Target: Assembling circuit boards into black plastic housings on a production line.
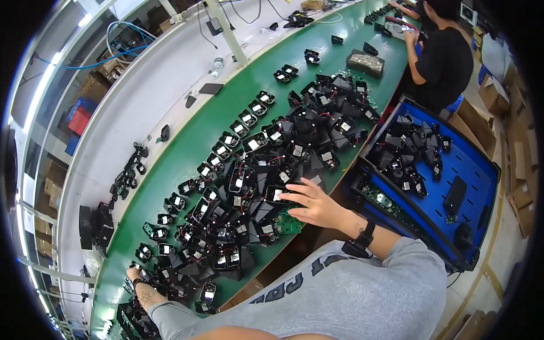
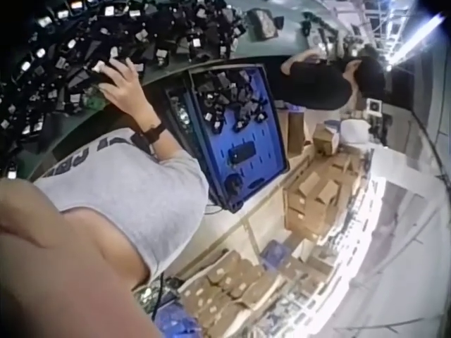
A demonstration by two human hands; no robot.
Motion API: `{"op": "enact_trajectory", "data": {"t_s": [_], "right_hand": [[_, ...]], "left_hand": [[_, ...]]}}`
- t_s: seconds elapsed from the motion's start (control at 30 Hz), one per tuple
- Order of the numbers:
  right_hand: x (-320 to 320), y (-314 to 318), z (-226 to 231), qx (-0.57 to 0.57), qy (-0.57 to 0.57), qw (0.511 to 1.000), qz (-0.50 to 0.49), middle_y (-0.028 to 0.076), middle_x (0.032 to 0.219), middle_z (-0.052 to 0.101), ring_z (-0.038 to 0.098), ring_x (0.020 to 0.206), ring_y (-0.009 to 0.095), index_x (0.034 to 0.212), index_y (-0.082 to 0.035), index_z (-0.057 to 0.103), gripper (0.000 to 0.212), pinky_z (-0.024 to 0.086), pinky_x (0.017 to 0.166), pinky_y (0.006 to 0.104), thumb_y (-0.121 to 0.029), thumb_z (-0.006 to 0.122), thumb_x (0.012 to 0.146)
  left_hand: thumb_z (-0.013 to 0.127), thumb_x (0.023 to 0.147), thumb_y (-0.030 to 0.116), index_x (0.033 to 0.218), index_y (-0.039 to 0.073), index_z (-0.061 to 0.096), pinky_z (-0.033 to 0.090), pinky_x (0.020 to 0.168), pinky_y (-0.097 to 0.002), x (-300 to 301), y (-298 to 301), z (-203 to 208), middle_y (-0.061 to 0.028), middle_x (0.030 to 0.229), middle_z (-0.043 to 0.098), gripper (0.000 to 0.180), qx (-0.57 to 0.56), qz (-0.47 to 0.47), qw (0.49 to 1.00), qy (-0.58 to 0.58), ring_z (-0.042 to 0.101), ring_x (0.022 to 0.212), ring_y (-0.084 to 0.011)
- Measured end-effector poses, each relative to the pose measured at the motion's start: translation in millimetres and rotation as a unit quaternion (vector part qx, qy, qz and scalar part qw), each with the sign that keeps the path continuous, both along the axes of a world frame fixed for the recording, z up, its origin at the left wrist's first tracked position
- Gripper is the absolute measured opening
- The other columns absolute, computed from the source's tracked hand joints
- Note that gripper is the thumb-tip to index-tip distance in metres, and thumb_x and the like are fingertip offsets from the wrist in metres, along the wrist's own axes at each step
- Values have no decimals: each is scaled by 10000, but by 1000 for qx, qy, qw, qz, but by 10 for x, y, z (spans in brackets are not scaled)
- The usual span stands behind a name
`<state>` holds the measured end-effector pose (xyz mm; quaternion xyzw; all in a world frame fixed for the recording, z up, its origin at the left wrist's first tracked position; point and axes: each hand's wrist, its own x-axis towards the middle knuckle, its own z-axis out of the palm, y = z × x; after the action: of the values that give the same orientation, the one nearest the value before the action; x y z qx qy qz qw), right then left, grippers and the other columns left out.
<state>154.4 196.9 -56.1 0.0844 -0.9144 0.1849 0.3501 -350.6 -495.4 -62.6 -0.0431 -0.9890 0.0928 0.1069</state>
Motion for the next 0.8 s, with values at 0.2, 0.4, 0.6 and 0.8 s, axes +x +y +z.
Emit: {"op": "enact_trajectory", "data": {"t_s": [0.2, 0.4, 0.6, 0.8], "right_hand": [[76, 41, -74, 13, 77, 997, -1, 35, 1200, 610, 559, 1126, 229, 970, -125, 650, 247, 444, 979, 420, -73, 731, 743], [44, 40, -15, -310, 83, 947, 20, 114, 1018, 684, 668, 914, 248, 932, -27, 629, 159, 528, 819, 345, 35, 642, 786], [5, 45, 244, -620, 54, 781, 45, 162, 1105, 651, 668, 895, 182, 995, -18, 500, 72, 533, 680, 260, -83, 493, 964], [105, 96, 309, -772, -9, 629, 92, 41, 831, 598, 697, 835, 241, 965, -47, 516, 89, 544, 669, 281, -136, 521, 964]], "left_hand": [[637, 796, 210, 872, -24, 543, 484, 594, -404, 13, 455, 614, -159, 780, 613, 263, 744, 18, 652, 147, 594, 699, -306], [552, 907, 51, 928, -77, 573, 512, 906, -327, 31, 549, 1440, -139, 856, 622, 131, 561, -303, 768, 65, 593, 810, -221], [438, 935, 12, 1201, -195, 409, 531, 975, -326, 681, 1848, 2406, -248, 1263, 518, 338, 835, -146, 497, -188, 526, 1186, -344], [509, 906, 52, 1438, 84, 315, 601, 762, -259, 2523, 3661, 2632, -179, 1209, 536, 567, 730, -257, 576, -262, 589, 1099, -289]]}}
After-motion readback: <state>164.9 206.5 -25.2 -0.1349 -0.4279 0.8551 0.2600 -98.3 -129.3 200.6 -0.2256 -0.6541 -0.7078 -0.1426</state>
